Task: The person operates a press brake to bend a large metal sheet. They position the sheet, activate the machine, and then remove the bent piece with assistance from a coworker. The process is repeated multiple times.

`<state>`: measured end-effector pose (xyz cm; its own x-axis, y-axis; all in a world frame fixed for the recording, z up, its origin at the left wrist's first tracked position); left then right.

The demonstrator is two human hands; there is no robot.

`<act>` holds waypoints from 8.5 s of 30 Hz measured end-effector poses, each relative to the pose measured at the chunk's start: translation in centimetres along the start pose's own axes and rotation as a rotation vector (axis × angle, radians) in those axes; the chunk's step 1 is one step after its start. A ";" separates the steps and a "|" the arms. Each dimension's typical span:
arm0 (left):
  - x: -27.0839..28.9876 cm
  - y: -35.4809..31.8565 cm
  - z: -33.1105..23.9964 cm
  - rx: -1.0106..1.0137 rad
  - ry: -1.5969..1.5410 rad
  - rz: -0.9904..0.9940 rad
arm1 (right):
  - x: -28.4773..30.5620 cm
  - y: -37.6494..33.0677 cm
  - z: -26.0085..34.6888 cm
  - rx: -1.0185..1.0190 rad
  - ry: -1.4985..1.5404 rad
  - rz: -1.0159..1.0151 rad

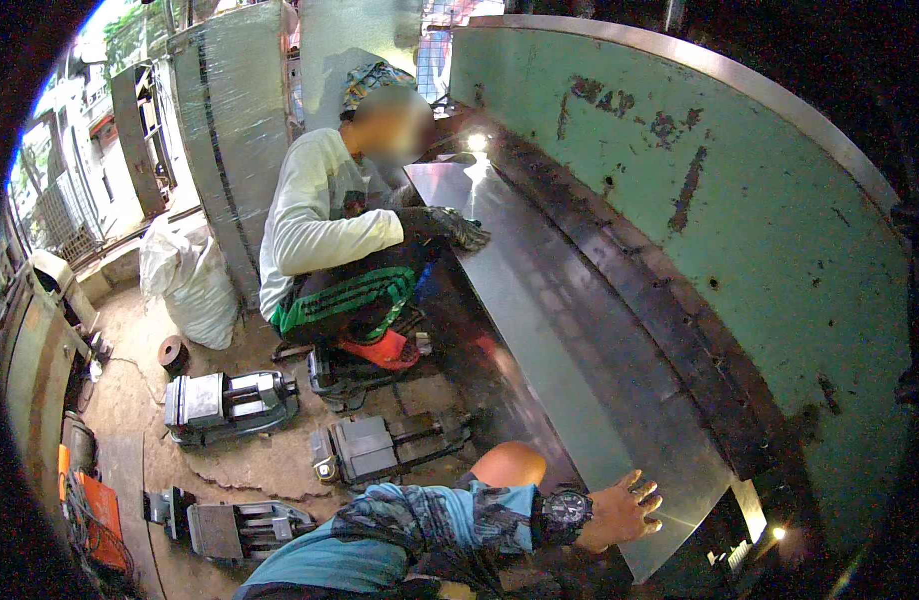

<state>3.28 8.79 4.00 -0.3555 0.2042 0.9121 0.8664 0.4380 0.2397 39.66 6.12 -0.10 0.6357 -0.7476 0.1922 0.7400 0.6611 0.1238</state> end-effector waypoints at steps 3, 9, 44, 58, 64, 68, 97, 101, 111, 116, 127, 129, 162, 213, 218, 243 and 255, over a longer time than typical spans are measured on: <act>0.2 -0.1 0.2 -0.022 0.006 0.067 | 0.1 -0.4 -0.6 -0.011 -0.002 -0.006; 0.4 0.4 -0.2 -0.004 0.072 0.081 | 0.2 0.2 -1.1 -0.010 -0.007 -0.023; 5.6 -1.6 -0.9 -0.108 0.186 0.203 | 17.4 1.1 -15.7 -0.336 0.253 -0.501; 5.4 -1.0 -0.7 -0.069 0.164 0.266 | 17.0 2.7 -16.2 0.018 0.417 -0.119; 6.1 -1.2 -1.3 -0.101 0.230 0.186 | 18.1 3.8 -18.4 0.056 0.383 -0.099; 8.1 -0.1 -1.7 -0.086 0.220 0.045 | 18.6 3.8 -19.3 0.093 0.349 -0.088; 14.9 2.0 -3.3 -0.216 0.139 -0.183 | 17.3 0.3 -13.9 -0.313 0.384 -0.585; 15.7 3.5 -3.9 -0.201 0.135 -0.098 | 16.6 -0.6 -13.1 -0.268 0.460 -0.469; 18.6 6.4 -3.8 -0.210 0.204 -0.286 | 16.1 -1.3 -12.2 -0.275 0.357 -0.499; 19.4 8.3 -4.0 -0.240 0.151 -0.176 | 16.6 -0.4 -13.8 -0.201 0.361 -0.440; 19.7 8.5 -3.3 -0.302 0.092 -0.254 | 15.6 0.1 -14.3 -0.153 0.481 -0.395; 19.8 8.2 -3.1 -0.279 0.089 -0.251 | 16.0 -0.4 -13.0 -0.216 0.575 -0.367; 15.1 4.1 -1.3 -0.323 0.167 -0.041 | 10.5 -3.5 -11.3 -0.348 0.506 -0.095; 7.1 -2.4 -2.6 -0.295 0.178 -0.069 | 8.6 -6.6 -4.0 -0.281 0.390 -0.205; 7.9 -2.4 -3.2 -0.337 0.136 -0.104 | 8.9 -6.0 -5.1 -0.211 0.345 -0.218; 18.5 -2.9 -6.7 -0.534 0.245 -0.261 | -2.6 -22.7 8.7 0.825 -0.455 -0.031; 22.2 -0.6 -6.4 -0.424 -0.006 -0.117 | -5.1 -22.2 10.5 0.804 -0.301 0.068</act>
<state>-2.88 7.52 26.28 -0.4608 0.1801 0.8690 0.8870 0.0603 0.4578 17.70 -4.02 6.36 0.5035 -0.7315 0.4598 0.2498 0.6327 0.7330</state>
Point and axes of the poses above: each hand's wrist, its own y-axis towards the middle knuckle, its own x-axis out of the back of the hand, z = x × y, the point moved 2 cm from there along y, towards the middle knuckle, and after that the axes turned 7 degrees about -y, right-handed, at the moved point
